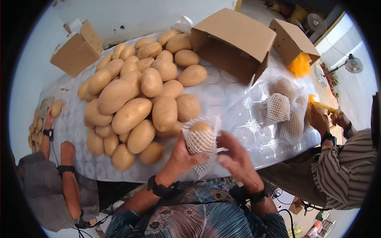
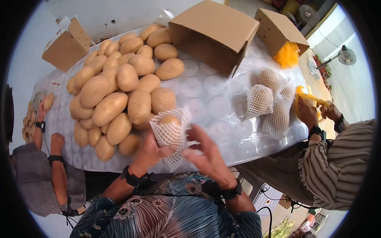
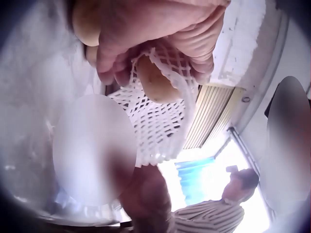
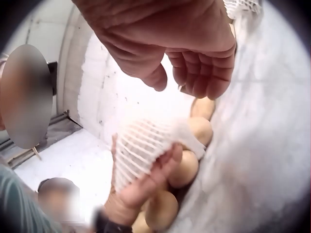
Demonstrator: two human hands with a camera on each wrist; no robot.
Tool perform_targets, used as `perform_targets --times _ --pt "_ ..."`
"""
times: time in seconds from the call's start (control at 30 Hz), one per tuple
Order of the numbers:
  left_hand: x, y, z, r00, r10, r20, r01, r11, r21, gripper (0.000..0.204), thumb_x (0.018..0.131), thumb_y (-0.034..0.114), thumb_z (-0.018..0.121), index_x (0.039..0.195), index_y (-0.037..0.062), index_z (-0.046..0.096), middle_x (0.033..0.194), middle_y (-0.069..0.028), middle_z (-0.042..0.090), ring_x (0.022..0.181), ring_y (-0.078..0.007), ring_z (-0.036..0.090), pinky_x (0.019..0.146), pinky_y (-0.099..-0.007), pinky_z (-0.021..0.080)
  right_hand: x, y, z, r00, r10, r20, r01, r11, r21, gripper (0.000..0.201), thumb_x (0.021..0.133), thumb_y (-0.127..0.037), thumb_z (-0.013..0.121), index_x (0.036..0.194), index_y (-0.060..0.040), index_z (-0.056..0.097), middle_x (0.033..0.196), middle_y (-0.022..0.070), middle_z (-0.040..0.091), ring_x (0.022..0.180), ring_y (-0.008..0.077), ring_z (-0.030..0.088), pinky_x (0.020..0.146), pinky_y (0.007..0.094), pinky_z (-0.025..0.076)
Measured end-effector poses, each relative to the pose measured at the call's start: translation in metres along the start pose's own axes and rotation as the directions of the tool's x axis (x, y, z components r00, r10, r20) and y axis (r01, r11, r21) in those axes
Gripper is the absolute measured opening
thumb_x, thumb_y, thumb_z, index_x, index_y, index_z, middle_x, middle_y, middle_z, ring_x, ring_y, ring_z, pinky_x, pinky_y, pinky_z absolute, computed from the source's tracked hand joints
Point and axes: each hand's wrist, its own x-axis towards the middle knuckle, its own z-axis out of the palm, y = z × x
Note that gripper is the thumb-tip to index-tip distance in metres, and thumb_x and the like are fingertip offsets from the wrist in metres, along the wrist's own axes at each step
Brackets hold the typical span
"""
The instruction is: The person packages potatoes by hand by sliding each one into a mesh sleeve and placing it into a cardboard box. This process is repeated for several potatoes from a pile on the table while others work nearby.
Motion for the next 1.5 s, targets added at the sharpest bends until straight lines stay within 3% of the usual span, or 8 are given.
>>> perform_targets --times 0.07,0.13,0.37,0.63,0.87,1.0,1.27,1.5 --pt "0.002 0.009 0.021 0.977 0.212 -0.014 -0.182 0.871 0.456 0.085 0.068 0.023 0.081 0.135 0.0044 0.031 0.113 -0.0141 0.055 0.103 -0.0256 0.057 0.085 -0.0359 0.049 0.007 0.009 0.017 0.999 -0.032 -0.005 0.031 0.994 -0.102 0.085 0.077 -0.032 0.076 0.138 0.004 0.028 0.125 0.0167 0.051 0.112 0.0231 0.052 0.094 0.0342 0.044" --pt "0.004 0.013 0.031 0.949 0.314 0.032 -0.263 0.731 0.63 0.089 0.065 0.021 0.081 0.136 0.0053 0.03 0.113 -0.0178 0.055 0.104 -0.0309 0.057 0.085 -0.0381 0.049 0.012 0.027 0.012 0.997 0.077 -0.002 -0.074 0.966 0.246 0.081 0.076 -0.032 0.076 0.134 0.0038 0.032 0.123 0.013 0.052 0.109 0.0204 0.053 0.094 0.0332 0.044" --pt "-0.007 -0.027 0.028 0.994 -0.076 -0.079 0.095 0.956 0.277 0.05 0.072 0.009 0.074 0.116 0.001 0.053 0.092 -0.0157 0.065 0.08 -0.0209 0.065 0.071 -0.032 0.052 0.009 0.036 0.001 0.976 0.141 -0.163 -0.066 0.914 0.4 0.064 0.078 -0.023 0.073 0.128 0.0007 0.04 0.113 0.0089 0.056 0.104 0.0155 0.055 0.09 0.0312 0.046" --pt "-0.006 -0.019 0.035 0.973 -0.076 0.218 -0.013 0.924 0.382 0.021 0.079 0.012 0.067 0.095 0.0006 0.06 0.079 -0.0134 0.066 0.071 -0.0219 0.065 0.065 -0.0329 0.05 0.011 0.042 -0.013 0.957 0.158 -0.243 0.021 0.798 0.602 0.056 0.077 -0.017 0.07 0.123 0.0016 0.045 0.107 0.0091 0.059 0.094 0.016 0.058 0.083 0.0291 0.048" --pt "-0.003 -0.03 0.03 0.941 -0.075 0.329 -0.101 0.868 0.487 0.033 0.08 0.015 0.067 0.11 0.0057 0.056 0.098 -0.0132 0.063 0.086 -0.0254 0.063 0.075 -0.0355 0.051 -0.015 0.019 -0.109 0.811 -0.056 -0.583 -0.013 0.993 -0.113 0.051 0.076 -0.017 0.068 0.119 0.0011 0.049 0.1 0.0069 0.06 0.087 0.0151 0.058 0.078 0.0288 0.048" --pt "-0.003 -0.035 0.028 0.941 -0.07 0.332 -0.112 0.859 0.499 0.032 0.08 0.015 0.066 0.108 0.0051 0.056 0.096 -0.0129 0.064 0.085 -0.0259 0.063 0.074 -0.0348 0.051 -0.019 0.005 -0.157 0.848 0.099 -0.521 -0.125 0.992 -0.014 0.046 0.077 -0.022 0.066 0.116 0.0005 0.055 0.096 0.0072 0.062 0.082 0.0153 0.059 0.075 0.0297 0.048" --pt "0.0 -0.048 0.026 0.955 0.005 0.297 -0.158 0.856 0.493 0.027 0.08 0.01 0.065 0.106 0.0042 0.058 0.088 -0.0118 0.065 0.075 -0.0222 0.064 0.067 -0.0317 0.05 -0.021 0.047 -0.165 0.775 -0.3 -0.557 -0.299 0.602 -0.74 0.083 0.077 -0.048 0.067 0.132 0.0076 0.039 0.125 0.0254 0.05 0.115 0.0337 0.05 0.097 0.0404 0.04" --pt "-0.005 -0.052 0.019 0.965 0.029 0.259 -0.14 0.897 0.42 0.026 0.08 0.009 0.064 0.105 0.0037 0.058 0.084 -0.0103 0.064 0.073 -0.0187 0.062 0.066 -0.0292 0.049 -0.034 0.046 -0.163 0.69 -0.377 -0.618 -0.222 0.703 -0.676 0.064 0.084 -0.032 0.064 0.132 0.0036 0.041 0.132 0.0218 0.046 0.123 0.0325 0.045 0.1 0.0416 0.037"
